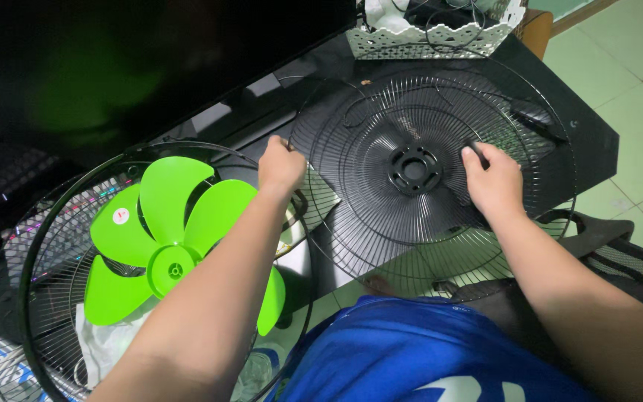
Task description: The person assembles a standing fan by attaching the front wire cage to the motor housing and securing it with a knob. They then place a green fan blade onto the motor shaft and attempt to secure it with a nut, repeatedly handling the components to align them.
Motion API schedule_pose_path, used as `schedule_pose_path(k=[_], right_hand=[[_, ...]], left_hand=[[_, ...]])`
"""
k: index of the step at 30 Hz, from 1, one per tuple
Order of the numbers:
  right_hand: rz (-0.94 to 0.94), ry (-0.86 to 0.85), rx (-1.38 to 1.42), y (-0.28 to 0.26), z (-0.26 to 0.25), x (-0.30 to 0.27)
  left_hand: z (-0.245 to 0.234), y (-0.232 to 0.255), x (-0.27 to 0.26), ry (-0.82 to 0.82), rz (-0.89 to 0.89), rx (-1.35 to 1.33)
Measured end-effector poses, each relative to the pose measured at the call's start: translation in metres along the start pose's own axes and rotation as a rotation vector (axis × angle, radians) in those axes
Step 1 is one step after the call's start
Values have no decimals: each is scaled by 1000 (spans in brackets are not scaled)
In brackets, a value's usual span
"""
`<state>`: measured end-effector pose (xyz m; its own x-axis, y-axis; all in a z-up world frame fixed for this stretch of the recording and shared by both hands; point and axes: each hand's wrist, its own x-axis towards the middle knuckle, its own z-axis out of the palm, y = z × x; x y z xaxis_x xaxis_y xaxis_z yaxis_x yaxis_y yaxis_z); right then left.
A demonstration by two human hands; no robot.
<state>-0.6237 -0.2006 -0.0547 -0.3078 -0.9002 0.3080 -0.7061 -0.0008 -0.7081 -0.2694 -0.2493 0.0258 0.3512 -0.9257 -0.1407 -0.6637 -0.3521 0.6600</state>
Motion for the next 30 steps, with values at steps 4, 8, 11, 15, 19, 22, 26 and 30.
schedule_pose_path(k=[4,8,11,15,19,22,26,30], right_hand=[[-133,29,-52,10,9,-4],[-49,-42,-43,14,14,0],[-49,-57,-48,13,14,3],[-105,-68,-101,6,18,-1],[-56,-168,-58,-13,15,-2],[-73,-231,15,-28,19,-3],[-273,-191,82,-45,30,-9],[-152,-314,151,-78,38,-18]], left_hand=[[-6,14,-13,-68,-174,-243],[-2,8,-14,74,34,-207],[-1,4,-19,93,0,-285],[-5,-1,-27,57,-93,-407],[-15,-6,-25,193,52,-297],[-30,-5,-31,132,-110,-403],[-46,-15,-41,278,-23,-295],[-62,-34,-52,407,52,-295]])
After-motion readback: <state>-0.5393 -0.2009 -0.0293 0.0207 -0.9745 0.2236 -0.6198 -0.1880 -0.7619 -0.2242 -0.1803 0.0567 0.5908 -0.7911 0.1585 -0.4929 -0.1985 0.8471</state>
